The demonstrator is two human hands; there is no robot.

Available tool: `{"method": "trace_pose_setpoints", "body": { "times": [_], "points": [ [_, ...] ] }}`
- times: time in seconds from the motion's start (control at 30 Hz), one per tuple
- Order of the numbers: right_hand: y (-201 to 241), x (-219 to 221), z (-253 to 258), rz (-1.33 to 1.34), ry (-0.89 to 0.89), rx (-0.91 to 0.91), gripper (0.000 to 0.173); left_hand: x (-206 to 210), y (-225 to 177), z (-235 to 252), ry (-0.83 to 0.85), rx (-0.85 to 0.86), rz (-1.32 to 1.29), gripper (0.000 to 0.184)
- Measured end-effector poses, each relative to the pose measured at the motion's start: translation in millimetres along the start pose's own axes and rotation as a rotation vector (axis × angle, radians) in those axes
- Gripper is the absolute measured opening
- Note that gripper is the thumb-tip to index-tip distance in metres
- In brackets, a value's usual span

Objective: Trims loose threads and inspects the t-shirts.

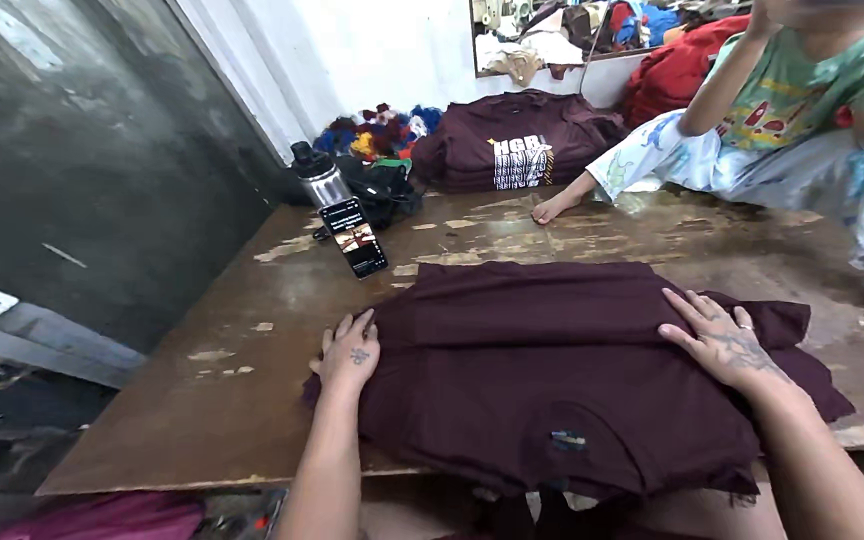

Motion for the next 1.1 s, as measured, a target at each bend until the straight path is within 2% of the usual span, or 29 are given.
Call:
{"method": "trace_pose_setpoints", "body": {
  "times": [0.1,0.13,0.2,0.23,0.3,0.37,0.43,0.47,0.5,0.53,0.6,0.7,0.8,0.97,1.1],
  "points": [
    [-20,-8,-12,0.057,-0.039,0.167,0.076,7,6,2,-0.109,0.014,0.024,0.043],
    [-27,-12,-16,0.097,-0.029,0.235,0.072,13,9,-2,-0.208,0.077,0.028,0.040],
    [-42,-13,-19,0.155,-0.045,0.277,0.070,18,2,-25,-0.398,0.312,-0.019,0.036],
    [-45,-11,-20,0.159,-0.071,0.264,0.071,16,-13,-48,-0.402,0.435,-0.052,0.036],
    [-46,-4,-23,0.132,-0.150,0.238,0.072,18,-55,-111,-0.231,0.642,-0.074,0.039],
    [-50,0,-27,0.130,-0.270,0.213,0.072,54,-82,-170,0.046,0.806,-0.071,0.044],
    [-43,-1,-35,0.135,-0.370,0.129,0.073,106,-91,-209,0.531,0.926,-0.155,0.051],
    [-33,-1,-42,0.142,-0.401,0.056,0.075,120,-94,-216,0.782,0.973,-0.292,0.047],
    [-17,-2,-52,0.157,-0.427,-0.027,0.075,131,-94,-216,0.936,1.020,-0.507,0.043],
    [1,-3,-66,0.175,-0.448,-0.116,0.074,143,-92,-214,0.982,1.043,-0.717,0.042],
    [39,-3,-102,0.232,-0.496,-0.274,0.061,157,-88,-207,0.988,1.053,-0.956,0.050],
    [71,7,-138,0.406,-0.594,-0.432,0.034,163,-88,-200,1.056,1.061,-0.977,0.061],
    [75,26,-157,0.500,-0.672,-0.427,0.024,162,-98,-199,1.046,1.102,-0.853,0.062],
    [79,41,-168,0.559,-0.619,-0.418,0.019,162,-99,-194,1.303,0.885,-1.380,0.059],
    [91,39,-158,0.523,-0.616,-0.509,0.019,157,-98,-198,1.456,0.761,-1.560,0.059]
  ]
}}
Point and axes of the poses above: each hand's wrist, its own z-axis towards the middle knuckle, its own x-axis out of the palm, y = z × x, the point moved 1 cm from there along z, towards the middle knuckle, and after that the axes turned 5 degrees about y, right-handed, at the moved point
